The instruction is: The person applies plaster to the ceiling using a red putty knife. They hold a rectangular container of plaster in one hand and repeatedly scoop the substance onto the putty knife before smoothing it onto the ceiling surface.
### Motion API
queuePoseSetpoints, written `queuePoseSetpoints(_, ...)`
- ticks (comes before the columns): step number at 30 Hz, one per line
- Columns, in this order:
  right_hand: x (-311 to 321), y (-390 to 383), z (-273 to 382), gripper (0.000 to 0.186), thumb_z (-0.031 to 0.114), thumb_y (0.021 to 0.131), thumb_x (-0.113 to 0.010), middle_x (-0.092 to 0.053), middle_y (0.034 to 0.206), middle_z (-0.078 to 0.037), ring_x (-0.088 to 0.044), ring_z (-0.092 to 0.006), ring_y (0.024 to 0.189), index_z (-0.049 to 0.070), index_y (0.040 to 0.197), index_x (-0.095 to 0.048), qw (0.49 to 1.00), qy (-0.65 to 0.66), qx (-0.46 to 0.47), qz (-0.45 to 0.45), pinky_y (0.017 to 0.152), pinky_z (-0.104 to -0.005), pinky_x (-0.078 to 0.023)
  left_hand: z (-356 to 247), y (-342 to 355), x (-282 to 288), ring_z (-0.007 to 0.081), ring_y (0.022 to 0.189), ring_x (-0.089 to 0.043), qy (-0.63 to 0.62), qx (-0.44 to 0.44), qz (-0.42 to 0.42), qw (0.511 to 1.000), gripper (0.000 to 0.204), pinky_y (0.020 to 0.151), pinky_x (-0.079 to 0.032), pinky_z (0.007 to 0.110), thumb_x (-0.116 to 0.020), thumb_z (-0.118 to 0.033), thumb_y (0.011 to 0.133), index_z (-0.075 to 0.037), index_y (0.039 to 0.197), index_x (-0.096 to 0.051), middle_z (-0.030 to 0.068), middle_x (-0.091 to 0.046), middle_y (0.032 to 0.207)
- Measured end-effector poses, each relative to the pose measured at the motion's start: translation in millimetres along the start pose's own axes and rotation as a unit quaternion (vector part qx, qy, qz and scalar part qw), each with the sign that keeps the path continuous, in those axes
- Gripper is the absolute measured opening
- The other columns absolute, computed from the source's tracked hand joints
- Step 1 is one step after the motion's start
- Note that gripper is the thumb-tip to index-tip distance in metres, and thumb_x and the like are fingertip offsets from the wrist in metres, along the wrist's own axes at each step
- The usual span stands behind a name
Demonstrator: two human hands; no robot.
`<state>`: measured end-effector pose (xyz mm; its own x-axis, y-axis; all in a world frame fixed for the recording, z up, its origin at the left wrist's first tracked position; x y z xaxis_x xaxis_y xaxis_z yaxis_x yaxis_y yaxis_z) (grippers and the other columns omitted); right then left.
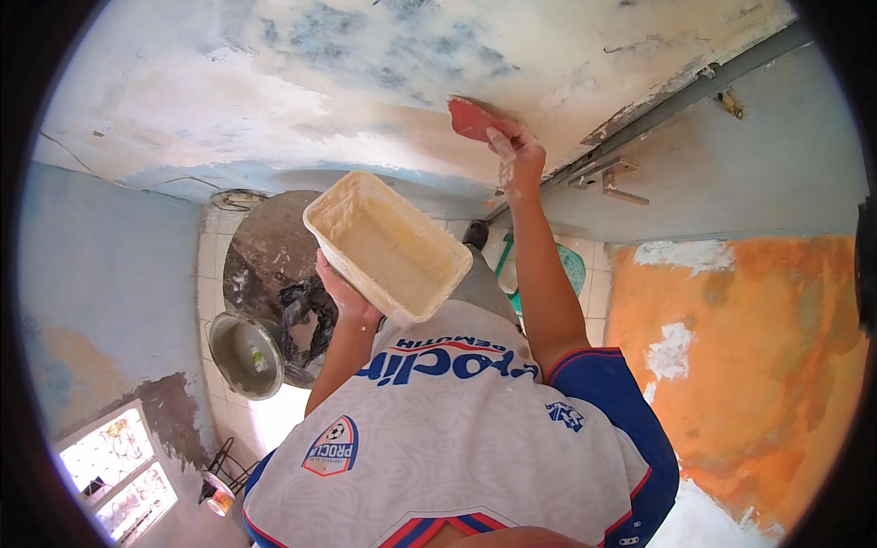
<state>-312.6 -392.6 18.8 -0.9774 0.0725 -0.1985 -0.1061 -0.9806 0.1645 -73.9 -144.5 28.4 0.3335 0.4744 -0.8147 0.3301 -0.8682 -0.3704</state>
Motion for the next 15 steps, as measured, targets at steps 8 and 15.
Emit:
queuePoseSetpoints(8,103,-28,51,0.029,0.013,0.090,-0.080,-0.072,0.103,-0.010,-0.069,-0.0173,0.094,-0.003,0.112,-0.069,0.988,0.068,0.015,-0.141,0.084,-0.0323,-0.059,0,-11,4,0.0305,0.130,-0.057,-0.008,-0.023,-0.008,1.000,0.064,0.109,-0.047,0.046,-0.030,-0.056,0.104,-0.012,0.146,-0.050,0.0095,-0.058,0.143)
queuePoseSetpoints(15,13,-11,7,0.028,0.017,0.090,-0.082,-0.072,0.098,-0.009,-0.068,-0.0114,0.087,0.001,0.111,-0.071,0.999,-0.010,-0.037,-0.004,0.072,-0.0235,-0.052,-2,-9,-4,0.0302,0.132,-0.055,0.009,-0.025,0.004,1.000,0.064,0.110,-0.046,0.046,-0.029,-0.056,0.105,-0.012,0.148,-0.048,0.0092,-0.056,0.145)
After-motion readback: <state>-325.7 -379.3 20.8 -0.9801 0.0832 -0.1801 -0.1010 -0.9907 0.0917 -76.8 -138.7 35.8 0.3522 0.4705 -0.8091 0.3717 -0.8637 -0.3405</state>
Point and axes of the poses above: each hand's wrist, its own y-axis towards the middle knuckle, its own x-axis out of the back of the hand, z = x × y, the point moved 3 cm from there along y, towards the middle knuckle
